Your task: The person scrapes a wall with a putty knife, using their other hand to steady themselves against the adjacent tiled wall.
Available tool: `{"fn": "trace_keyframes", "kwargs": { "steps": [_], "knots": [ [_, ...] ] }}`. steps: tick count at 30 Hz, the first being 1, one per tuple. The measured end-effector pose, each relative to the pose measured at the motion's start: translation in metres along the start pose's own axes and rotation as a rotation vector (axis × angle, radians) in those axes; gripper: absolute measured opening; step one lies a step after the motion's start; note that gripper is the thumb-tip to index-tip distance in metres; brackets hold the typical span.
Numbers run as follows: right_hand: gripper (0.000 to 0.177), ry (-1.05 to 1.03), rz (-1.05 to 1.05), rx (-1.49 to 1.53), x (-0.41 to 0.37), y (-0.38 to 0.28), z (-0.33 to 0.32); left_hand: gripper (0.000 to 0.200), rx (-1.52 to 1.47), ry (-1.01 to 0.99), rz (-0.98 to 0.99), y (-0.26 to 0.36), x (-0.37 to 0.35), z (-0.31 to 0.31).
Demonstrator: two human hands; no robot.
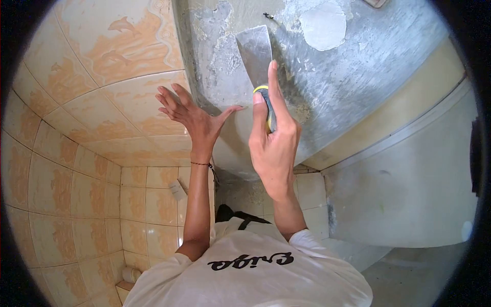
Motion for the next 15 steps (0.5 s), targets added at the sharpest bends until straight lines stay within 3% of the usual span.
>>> {"fn": "trace_keyframes", "kwargs": {
  "steps": [6, 9, 11, 15],
  "knots": [
    [0.053, 0.082, -0.136, -0.008, 0.002, 0.003, 0.002, 0.161, -0.006, -0.007, -0.011, 0.000, 0.000, -0.001],
    [0.053, 0.074, -0.113, -0.077, -0.004, 0.002, 0.001, 0.160, 0.006, -0.016, 0.012, -0.001, -0.003, -0.001],
    [0.048, -0.003, 0.011, 0.069, -0.002, 0.007, 0.003, 0.160, 0.011, 0.006, 0.023, -0.001, 0.000, 0.000],
    [0.048, 0.004, 0.011, 0.026, 0.003, -0.001, 0.002, 0.160, 0.004, -0.017, -0.009, -0.002, -0.003, -0.001]
  ]
}}
Point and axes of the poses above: each hand's wrist, its own x-axis towards the middle knuckle, its own z-axis out of the palm, y = z × x, the point moved 7 cm from there along x, towards the middle knuckle, and after that the axes turned 13 degrees about -x, right-handed, at the moved point
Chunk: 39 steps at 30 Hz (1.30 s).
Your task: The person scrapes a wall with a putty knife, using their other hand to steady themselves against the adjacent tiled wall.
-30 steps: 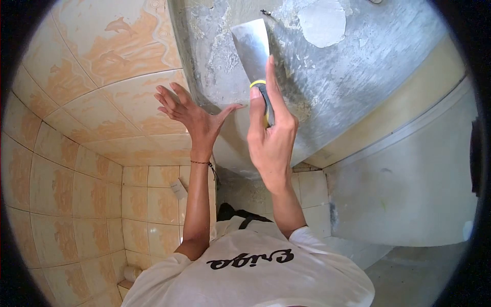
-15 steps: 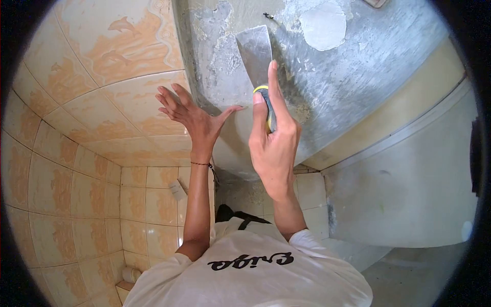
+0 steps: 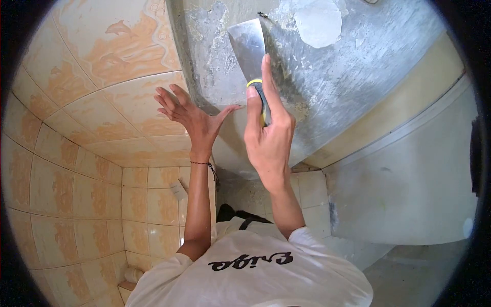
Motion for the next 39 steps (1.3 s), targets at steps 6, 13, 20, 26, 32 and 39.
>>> {"fn": "trace_keyframes", "kwargs": {
  "steps": [6, 13, 20, 26, 32, 39],
  "knots": [
    [0.049, -0.008, 0.008, 0.032, -0.005, 0.006, 0.005, 0.160, 0.000, 0.001, -0.011, -0.001, 0.001, 0.001],
    [0.050, 0.024, -0.059, 0.005, 0.002, 0.000, 0.004, 0.160, 0.003, 0.013, -0.002, -0.002, 0.003, 0.002],
    [0.049, 0.021, -0.026, 0.029, -0.001, -0.001, 0.005, 0.160, 0.007, 0.017, 0.007, 0.000, 0.003, 0.001],
    [0.049, -0.032, 0.041, 0.000, -0.004, 0.002, 0.004, 0.160, 0.002, 0.016, 0.008, 0.000, 0.004, 0.000],
    [0.049, -0.028, 0.014, 0.032, -0.009, 0.002, 0.004, 0.159, -0.007, 0.013, 0.008, 0.001, 0.003, 0.000],
    [0.046, -0.110, 0.314, 0.302, -0.028, 0.035, 0.025, 0.160, -0.004, 0.010, 0.019, 0.000, 0.002, 0.000]
  ]
}}
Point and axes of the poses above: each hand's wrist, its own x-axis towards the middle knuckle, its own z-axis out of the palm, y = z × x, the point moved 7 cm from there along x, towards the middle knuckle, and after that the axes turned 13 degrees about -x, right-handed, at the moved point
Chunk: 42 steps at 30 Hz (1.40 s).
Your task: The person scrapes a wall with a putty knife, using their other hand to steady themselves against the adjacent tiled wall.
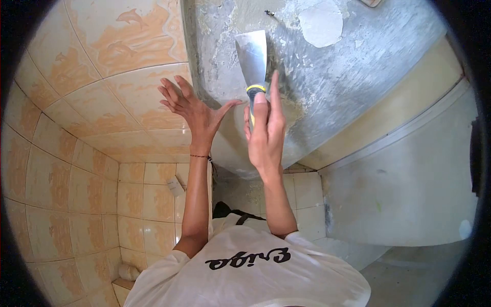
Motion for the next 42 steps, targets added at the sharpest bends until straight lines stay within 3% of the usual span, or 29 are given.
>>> {"fn": "trace_keyframes", "kwargs": {
  "steps": [3, 4, 9, 11, 12, 15, 18, 19, 21, 22, 24, 28, 30, 31, 33, 42],
  "knots": [
    [0.039, -0.122, 0.139, 0.217, -0.005, 0.008, 0.000, 0.159, 0.012, 0.000, -0.004, -0.001, 0.000, 0.000],
    [0.032, -0.095, 0.080, 0.206, -0.007, 0.005, -0.004, 0.159, 0.003, 0.003, 0.008, -0.001, 0.001, 0.000],
    [0.037, -0.035, -0.093, 0.020, -0.005, 0.004, -0.015, 0.159, -0.009, -0.018, -0.015, -0.002, -0.001, 0.000],
    [0.042, 0.097, -0.348, -0.048, -0.002, 0.000, -0.019, 0.159, -0.012, -0.010, -0.008, -0.001, 0.000, 0.000],
    [0.042, 0.100, -0.347, -0.050, -0.003, -0.001, -0.021, 0.159, -0.015, -0.013, -0.007, 0.000, 0.000, 0.001],
    [0.047, -0.097, 0.070, 0.190, -0.003, 0.015, -0.018, 0.159, -0.003, 0.009, 0.004, 0.000, 0.001, 0.000],
    [0.052, -0.205, 0.176, 0.067, 0.000, 0.021, -0.022, 0.159, 0.014, 0.018, 0.018, 0.000, 0.000, 0.000],
    [0.052, -0.212, 0.183, 0.064, 0.000, 0.027, -0.019, 0.160, 0.005, 0.020, 0.018, 0.001, 0.001, 0.000],
    [0.058, -0.136, -0.156, -0.048, 0.003, 0.017, -0.015, 0.160, -0.001, 0.025, 0.018, 0.001, 0.000, 0.000],
    [0.058, -0.139, -0.156, -0.048, 0.002, 0.017, -0.016, 0.161, -0.004, 0.019, 0.008, 0.000, 0.000, 0.000],
    [0.061, -0.349, 0.042, 0.271, -0.004, 0.024, -0.003, 0.161, -0.004, 0.012, 0.000, -0.002, 0.001, 0.001],
    [0.061, -0.331, -0.143, 0.247, 0.000, 0.025, 0.005, 0.161, -0.018, 0.008, 0.001, -0.002, 0.000, 0.000],
    [0.062, -0.436, 0.011, 0.583, -0.001, 0.026, 0.009, 0.161, -0.021, -0.001, -0.006, -0.003, 0.001, 0.000],
    [0.062, -0.434, 0.014, 0.583, 0.000, 0.026, 0.008, 0.161, -0.014, 0.005, 0.014, -0.002, 0.001, 0.000],
    [0.061, -0.626, 0.152, 0.999, -0.002, 0.023, 0.014, 0.161, -0.008, 0.007, 0.030, -0.001, 0.000, 0.000],
    [0.056, -0.521, 0.235, 0.758, 0.008, -0.001, 0.016, 0.160, -0.004, 0.012, 0.006, -0.001, 0.002, 0.001]
  ]
}}
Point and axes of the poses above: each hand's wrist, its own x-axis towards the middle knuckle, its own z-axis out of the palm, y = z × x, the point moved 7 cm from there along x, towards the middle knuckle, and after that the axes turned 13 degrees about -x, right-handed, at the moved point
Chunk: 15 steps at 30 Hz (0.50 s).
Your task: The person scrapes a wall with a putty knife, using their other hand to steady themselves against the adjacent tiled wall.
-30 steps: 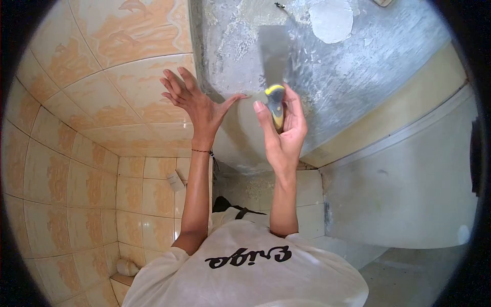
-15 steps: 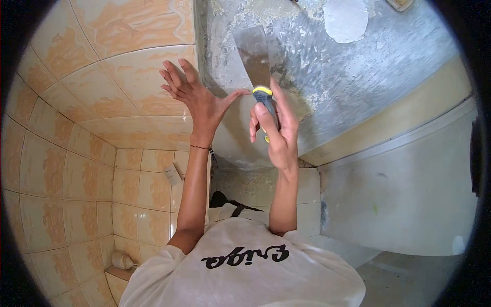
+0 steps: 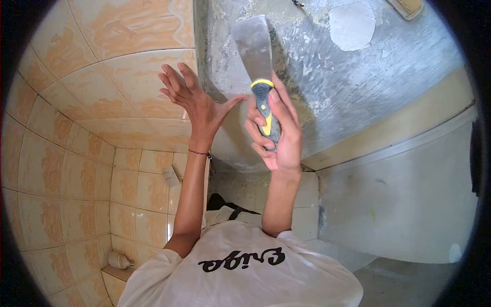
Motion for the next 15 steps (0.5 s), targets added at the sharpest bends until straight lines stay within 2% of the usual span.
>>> {"fn": "trace_keyframes", "kwargs": {
  "steps": [15],
  "knots": [
    [0.055, -0.003, -0.011, 0.097, 0.014, 0.008, 0.021, 0.158, -0.001, 0.005, -0.011, -0.005, -0.002, 0.002]
  ]
}}
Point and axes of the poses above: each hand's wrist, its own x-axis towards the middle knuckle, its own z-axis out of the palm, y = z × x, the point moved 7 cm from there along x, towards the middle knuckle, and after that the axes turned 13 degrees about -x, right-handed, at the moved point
